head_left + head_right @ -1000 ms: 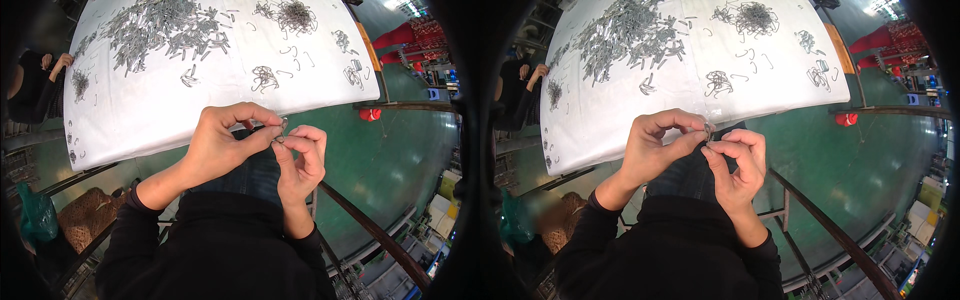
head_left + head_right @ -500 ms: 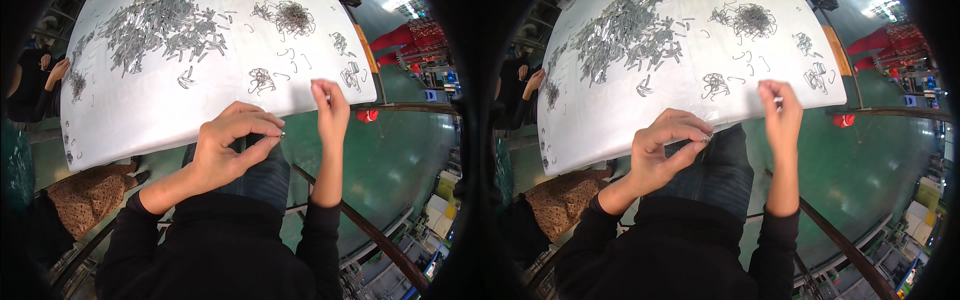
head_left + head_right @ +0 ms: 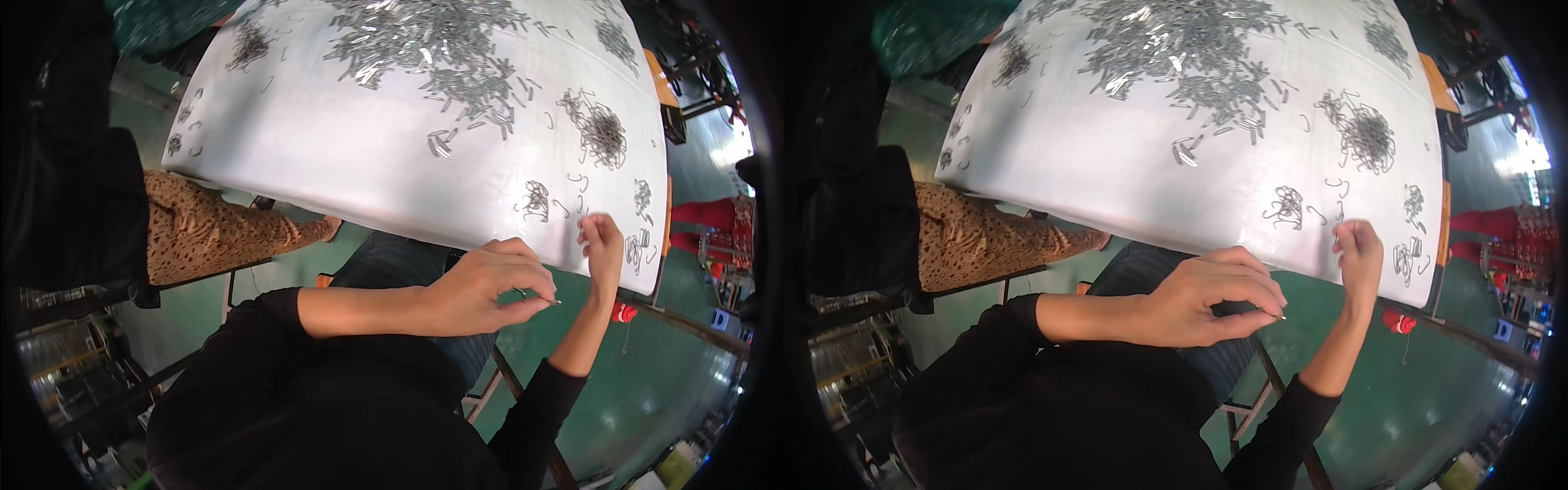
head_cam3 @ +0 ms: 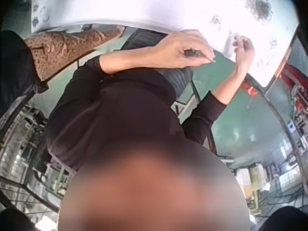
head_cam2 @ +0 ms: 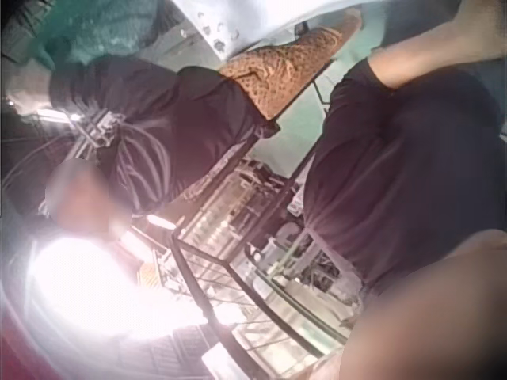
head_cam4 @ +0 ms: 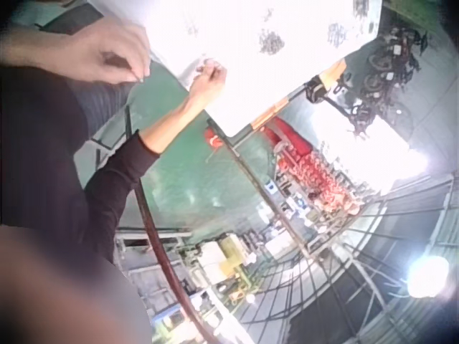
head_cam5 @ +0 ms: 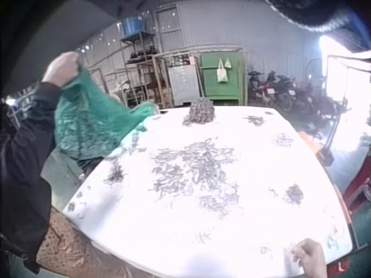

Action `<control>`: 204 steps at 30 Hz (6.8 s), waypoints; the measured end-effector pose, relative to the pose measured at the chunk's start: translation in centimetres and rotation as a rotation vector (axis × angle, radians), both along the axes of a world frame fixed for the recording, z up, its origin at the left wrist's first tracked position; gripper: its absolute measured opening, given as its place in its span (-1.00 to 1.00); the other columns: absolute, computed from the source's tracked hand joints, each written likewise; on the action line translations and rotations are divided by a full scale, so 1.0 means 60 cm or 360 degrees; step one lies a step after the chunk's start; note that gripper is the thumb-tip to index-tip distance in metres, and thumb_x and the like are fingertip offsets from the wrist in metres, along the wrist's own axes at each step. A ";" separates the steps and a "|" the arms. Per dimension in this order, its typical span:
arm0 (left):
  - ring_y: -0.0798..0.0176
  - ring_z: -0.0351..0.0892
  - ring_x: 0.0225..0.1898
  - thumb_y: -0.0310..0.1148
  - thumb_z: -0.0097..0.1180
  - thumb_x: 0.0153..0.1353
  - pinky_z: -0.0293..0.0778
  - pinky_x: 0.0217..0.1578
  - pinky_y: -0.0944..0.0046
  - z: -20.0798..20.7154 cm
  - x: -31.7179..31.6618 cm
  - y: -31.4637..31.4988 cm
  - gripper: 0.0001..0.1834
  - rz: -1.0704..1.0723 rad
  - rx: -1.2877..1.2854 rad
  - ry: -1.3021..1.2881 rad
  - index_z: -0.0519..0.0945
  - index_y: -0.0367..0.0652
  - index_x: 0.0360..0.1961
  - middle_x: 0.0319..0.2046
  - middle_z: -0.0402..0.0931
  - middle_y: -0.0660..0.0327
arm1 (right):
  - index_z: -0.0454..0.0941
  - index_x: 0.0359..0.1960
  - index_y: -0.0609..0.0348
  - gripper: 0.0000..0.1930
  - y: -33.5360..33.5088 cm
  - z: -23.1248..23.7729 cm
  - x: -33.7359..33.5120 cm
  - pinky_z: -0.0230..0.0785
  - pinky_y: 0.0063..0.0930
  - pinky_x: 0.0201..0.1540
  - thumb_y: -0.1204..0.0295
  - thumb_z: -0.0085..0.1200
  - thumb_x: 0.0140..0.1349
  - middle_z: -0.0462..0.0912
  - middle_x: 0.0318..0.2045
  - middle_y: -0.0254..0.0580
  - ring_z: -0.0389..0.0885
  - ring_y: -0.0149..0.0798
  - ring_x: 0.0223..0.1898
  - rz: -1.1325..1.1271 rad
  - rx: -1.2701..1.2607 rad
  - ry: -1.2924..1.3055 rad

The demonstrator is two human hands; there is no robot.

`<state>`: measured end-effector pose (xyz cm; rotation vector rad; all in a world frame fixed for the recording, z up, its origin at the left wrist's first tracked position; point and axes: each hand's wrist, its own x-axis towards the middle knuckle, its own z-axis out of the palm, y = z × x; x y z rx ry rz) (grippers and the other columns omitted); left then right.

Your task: The person repeatedly picks small metal fasteners and wire hooks from a white-covered table, joins them by hand, and places the assembled units into a nearby hanging rack. The process is continuous and repetitive, with the person handling items one at a time.

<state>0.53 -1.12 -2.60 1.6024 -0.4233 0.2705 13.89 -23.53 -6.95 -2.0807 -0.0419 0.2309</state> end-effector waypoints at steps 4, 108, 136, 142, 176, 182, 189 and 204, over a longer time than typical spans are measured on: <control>0.23 0.54 -0.21 -0.59 0.27 -0.06 0.47 -0.21 0.30 -0.005 0.004 0.003 -0.80 0.0014 0.0017 -0.0007 0.63 -0.14 -0.35 -0.32 0.62 0.28 | 0.52 -0.34 0.30 -0.84 0.047 0.076 -0.118 0.29 -0.69 -0.55 0.46 0.19 0.13 0.57 -0.47 -0.25 0.48 -0.50 -0.55 -0.0236 0.0663 0.0005; 0.21 0.56 -0.31 -0.68 0.23 -0.07 0.47 -0.28 0.32 0.079 0.013 0.056 -0.77 -0.0290 0.0022 0.0125 0.61 -0.20 -0.34 -0.39 0.63 0.20 | 0.38 0.17 0.07 -0.58 0.034 -0.049 0.077 -0.24 -0.02 0.37 0.21 -0.17 0.34 0.28 0.27 -0.31 0.12 -0.18 0.33 0.0806 -0.1043 -0.0844; 0.21 0.56 -0.30 -0.64 0.23 -0.04 0.46 -0.26 0.31 0.069 -0.002 0.030 -0.81 -0.0489 -0.0030 0.0170 0.63 -0.23 -0.34 -0.37 0.63 0.21 | 0.45 -0.06 0.20 -0.72 -0.027 -0.071 0.031 0.27 -0.18 0.06 0.45 0.04 0.18 0.47 -0.03 0.00 0.41 0.05 0.01 -0.0069 -0.0867 -0.1203; 0.22 0.56 -0.30 -0.64 0.23 -0.04 0.46 -0.25 0.31 0.069 -0.001 0.026 -0.80 -0.0517 -0.0044 0.0180 0.63 -0.23 -0.33 -0.35 0.63 0.21 | 0.19 0.25 0.27 -0.40 0.069 -0.102 0.015 -0.13 -0.05 0.35 0.17 -0.05 0.27 0.17 0.28 0.11 0.04 0.09 0.34 0.0321 -0.0831 -0.0890; 0.22 0.55 -0.32 -0.65 0.25 -0.07 0.47 -0.28 0.31 0.050 0.006 0.036 -0.76 -0.0560 -0.0148 0.0114 0.65 -0.25 -0.30 -0.36 0.62 0.21 | 0.40 0.12 0.18 -0.62 0.110 -0.060 -0.048 0.10 -0.11 0.27 0.42 -0.07 0.26 0.37 0.17 -0.03 0.24 0.02 0.26 0.0219 -0.0683 -0.1015; 0.20 0.51 -0.31 -0.61 0.26 -0.07 0.46 -0.26 0.29 0.049 0.003 0.031 -0.71 -0.0557 -0.0204 0.0117 0.62 -0.19 -0.25 -0.37 0.56 0.25 | 0.30 0.20 0.18 -0.56 0.107 -0.063 -0.039 0.01 -0.06 0.29 0.37 -0.10 0.29 0.29 0.23 -0.02 0.20 0.02 0.28 0.0234 -0.0668 -0.0807; 0.19 0.50 -0.30 -0.61 0.25 -0.06 0.46 -0.25 0.29 0.047 0.001 0.033 -0.72 -0.0564 -0.0146 0.0106 0.61 -0.19 -0.25 -0.35 0.56 0.24 | 0.38 0.12 0.20 -0.61 0.126 -0.058 0.082 0.04 -0.06 0.29 0.36 -0.07 0.28 0.36 0.18 -0.03 0.25 -0.02 0.25 0.0320 -0.0730 -0.1114; 0.27 0.56 -0.30 -0.61 0.28 -0.06 0.44 -0.29 0.33 0.035 -0.003 0.025 -0.74 -0.0580 -0.0087 0.0087 0.65 -0.18 -0.27 -0.33 0.61 0.26 | 0.23 0.28 -0.30 -0.42 0.069 -0.063 0.127 -0.41 0.40 0.26 -0.11 -0.15 0.23 0.07 0.35 -0.10 -0.10 0.00 0.40 0.0680 -0.1209 -0.0860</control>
